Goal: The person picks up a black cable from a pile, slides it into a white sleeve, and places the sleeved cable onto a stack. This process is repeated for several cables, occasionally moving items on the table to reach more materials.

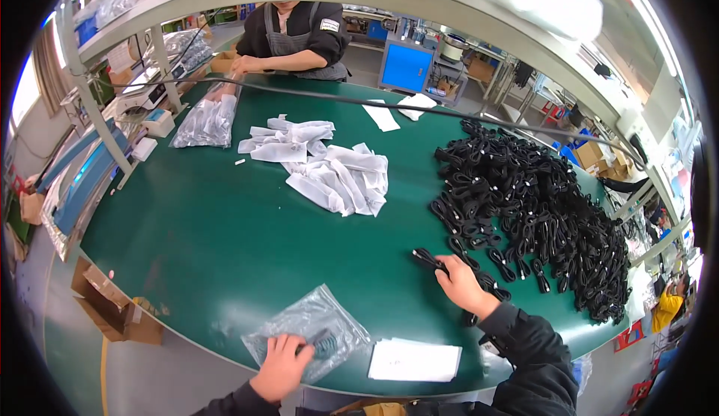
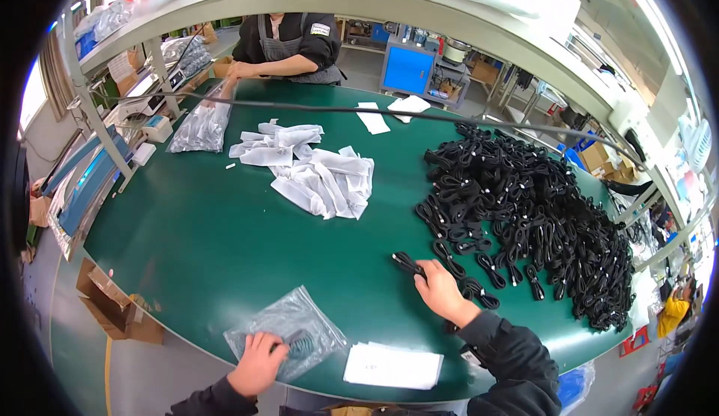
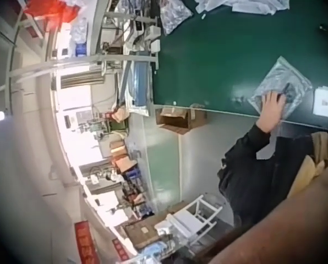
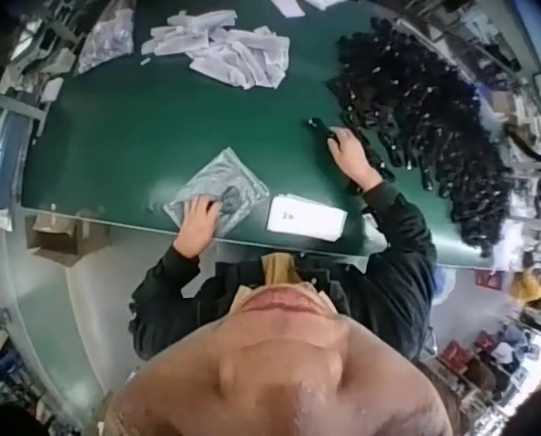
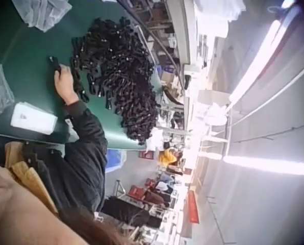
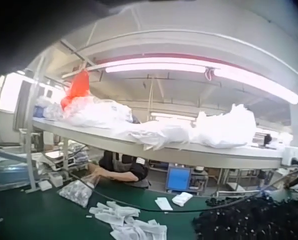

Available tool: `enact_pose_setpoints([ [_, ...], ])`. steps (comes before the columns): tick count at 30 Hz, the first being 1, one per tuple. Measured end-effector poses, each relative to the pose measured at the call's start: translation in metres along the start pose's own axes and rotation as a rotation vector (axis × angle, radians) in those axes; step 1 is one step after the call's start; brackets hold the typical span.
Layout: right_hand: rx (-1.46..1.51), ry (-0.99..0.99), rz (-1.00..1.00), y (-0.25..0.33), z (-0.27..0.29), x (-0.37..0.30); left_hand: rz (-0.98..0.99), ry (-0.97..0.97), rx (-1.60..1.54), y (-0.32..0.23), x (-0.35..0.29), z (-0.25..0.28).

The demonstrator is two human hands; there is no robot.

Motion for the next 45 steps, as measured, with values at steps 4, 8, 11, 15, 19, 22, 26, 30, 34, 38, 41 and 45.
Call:
enact_pose_setpoints([
  [4,0.042,0.004,-0.150,-0.005,0.012,-0.073,-0.026,-0.161,0.048,-0.013,0.005,0.015],
  [8,-0.012,-0.010,-0.207,-0.012,0.021,-0.121,-0.022,-0.360,0.128,-0.015,0.027,0.035],
  [11,-0.177,-0.097,-0.052,-0.022,0.022,-0.132,0.040,-0.201,0.203,0.002,0.044,0.014],
  [15,-0.133,-0.217,-0.067,-0.055,0.023,-0.143,0.042,-0.412,0.465,-0.053,0.051,0.029],
  [19,0.464,-0.139,-0.313,-0.054,0.032,-0.147,-0.142,-0.342,-0.005,-0.119,0.065,0.016],
  [22,0.846,-0.180,-0.280,-0.037,0.031,-0.162,-0.250,-0.181,-0.221,-0.165,0.086,-0.017],
  [26,0.862,-0.186,-0.270,-0.029,0.028,-0.199,-0.319,-0.048,-0.325,-0.198,0.106,-0.060],
  [30,0.656,-0.205,-0.363,-0.022,0.029,-0.237,-0.364,-0.015,-0.294,-0.205,0.115,-0.081],
  [34,0.564,-0.222,-0.435,-0.007,0.041,-0.250,-0.349,0.016,-0.257,-0.198,0.119,-0.095],
  [38,0.472,-0.141,-0.364,-0.002,0.037,-0.256,-0.312,-0.023,-0.218,-0.199,0.116,-0.098],
  [41,0.364,-0.079,-0.331,0.000,0.030,-0.259,-0.298,-0.063,-0.203,-0.203,0.117,-0.092],
  [45,0.298,-0.184,-0.297,0.014,0.027,-0.255,-0.262,-0.057,-0.228,-0.204,0.117,-0.092],
])
Point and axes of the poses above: each hand's wrist, its own x-axis towards the middle knuckle, its own z-axis out of the back of the hand, y = z × x, the point moved 4 cm from there along x, towards the middle knuckle, and after that the axes turned 8 degrees about y, right-handed, at the moved point
